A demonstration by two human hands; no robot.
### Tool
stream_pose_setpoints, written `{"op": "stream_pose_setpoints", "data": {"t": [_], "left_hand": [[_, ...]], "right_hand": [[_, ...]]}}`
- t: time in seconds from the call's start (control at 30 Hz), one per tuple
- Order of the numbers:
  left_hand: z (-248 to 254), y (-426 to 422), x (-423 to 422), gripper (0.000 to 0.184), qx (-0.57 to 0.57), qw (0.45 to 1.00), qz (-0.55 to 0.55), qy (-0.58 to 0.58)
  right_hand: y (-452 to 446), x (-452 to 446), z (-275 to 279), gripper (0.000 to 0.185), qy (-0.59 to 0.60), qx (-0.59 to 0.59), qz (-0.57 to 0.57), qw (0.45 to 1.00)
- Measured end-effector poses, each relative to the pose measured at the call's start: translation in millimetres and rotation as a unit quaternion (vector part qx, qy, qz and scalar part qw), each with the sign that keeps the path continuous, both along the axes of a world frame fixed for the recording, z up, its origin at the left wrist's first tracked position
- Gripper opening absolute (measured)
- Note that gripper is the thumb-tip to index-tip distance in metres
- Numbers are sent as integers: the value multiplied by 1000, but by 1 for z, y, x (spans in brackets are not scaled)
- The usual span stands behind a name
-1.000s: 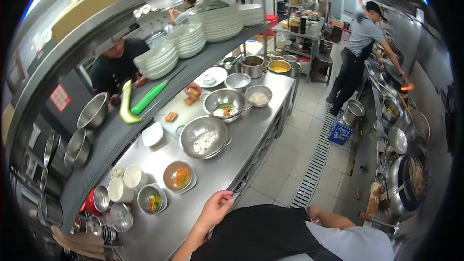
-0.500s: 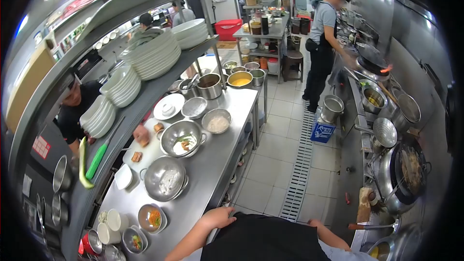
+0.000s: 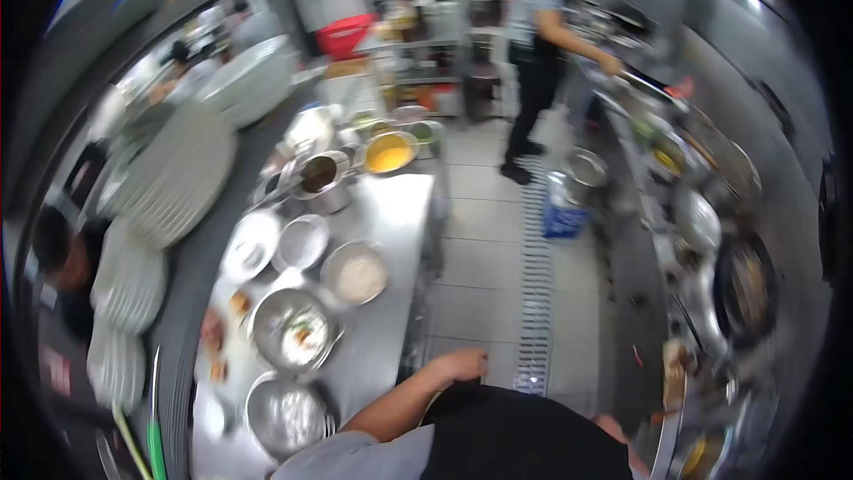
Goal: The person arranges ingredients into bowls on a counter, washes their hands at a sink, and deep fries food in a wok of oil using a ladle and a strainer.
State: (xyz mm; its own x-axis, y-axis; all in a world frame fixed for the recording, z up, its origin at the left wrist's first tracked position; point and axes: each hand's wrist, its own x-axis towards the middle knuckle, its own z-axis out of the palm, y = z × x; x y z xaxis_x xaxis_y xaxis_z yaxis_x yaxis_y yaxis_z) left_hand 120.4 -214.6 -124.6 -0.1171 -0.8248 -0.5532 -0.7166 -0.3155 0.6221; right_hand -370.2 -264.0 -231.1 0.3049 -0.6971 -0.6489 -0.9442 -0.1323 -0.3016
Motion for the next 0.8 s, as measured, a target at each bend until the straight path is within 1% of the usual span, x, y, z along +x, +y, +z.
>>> {"op": "stream_pose_setpoints", "data": {"t": [0.03, 0.07, 0.13, 0.17, 0.2, 0.3, 0.33, 0.37, 0.4, 0.43, 0.47, 0.53, 0.6, 0.67, 0.7, 0.77, 0.8], "left_hand": [[-1, -25, 2, 49, -7, 1000, 5, 22], [13, -47, 10, 48, -1, 1000, -8, 29], [13, -85, 19, 47, -25, 999, -46, 13], [10, -102, 23, 47, -42, 997, -58, -3], [7, -117, 25, 47, -59, 996, -65, -16], [-3, -154, 23, 47, -82, 992, -93, -12], [-6, -164, 22, 46, -85, 991, -105, -3], [-20, -171, 22, 46, -67, 992, -104, 5], [-24, -176, 16, 45, -58, 992, -108, 9], [-27, -180, 10, 45, -48, 992, -112, 12], [-21, -182, 2, 47, -21, 986, -154, -52], [-40, -185, -2, 49, 5, 964, -224, -147], [-61, -183, 0, 48, 27, 946, -272, -175], [-79, -170, 8, 48, 60, 946, -279, -154], [-85, -162, 15, 47, 78, 948, -273, -146], [-90, -150, 24, 47, 110, 950, -256, -142], [-90, -145, 26, 46, 123, 952, -242, -142]], "right_hand": [[3, 38, 83, 42, -5, 10, -37, 999], [0, 37, 76, 40, 71, -12, -33, 997], [-3, 22, 45, 39, 58, -40, -60, 996], [-2, 47, 91, 37, 41, -60, -119, 990], [-1, 55, 107, 35, 12, -69, -142, 987], [7, 61, 112, 33, -5, -146, -188, 971], [6, 65, 125, 32, -10, -179, -181, 967], [1, 67, 139, 31, -15, -210, -169, 963], [-5, 68, 157, 31, -12, -211, -185, 960], [-12, 68, 179, 28, -1, -268, -229, 936], [-21, 63, 197, 26, 9, -322, -269, 907], [-40, 44, 224, 23, 4, -442, -318, 839], [-64, 11, 240, 24, 36, -531, -367, 762], [-92, -27, 252, 38, 50, -560, -397, 726], [-105, -42, 252, 38, 47, -562, -400, 722], [-136, -69, 238, 58, 56, -478, -500, 720], [-152, -83, 222, 69, 47, -426, -525, 735]]}}
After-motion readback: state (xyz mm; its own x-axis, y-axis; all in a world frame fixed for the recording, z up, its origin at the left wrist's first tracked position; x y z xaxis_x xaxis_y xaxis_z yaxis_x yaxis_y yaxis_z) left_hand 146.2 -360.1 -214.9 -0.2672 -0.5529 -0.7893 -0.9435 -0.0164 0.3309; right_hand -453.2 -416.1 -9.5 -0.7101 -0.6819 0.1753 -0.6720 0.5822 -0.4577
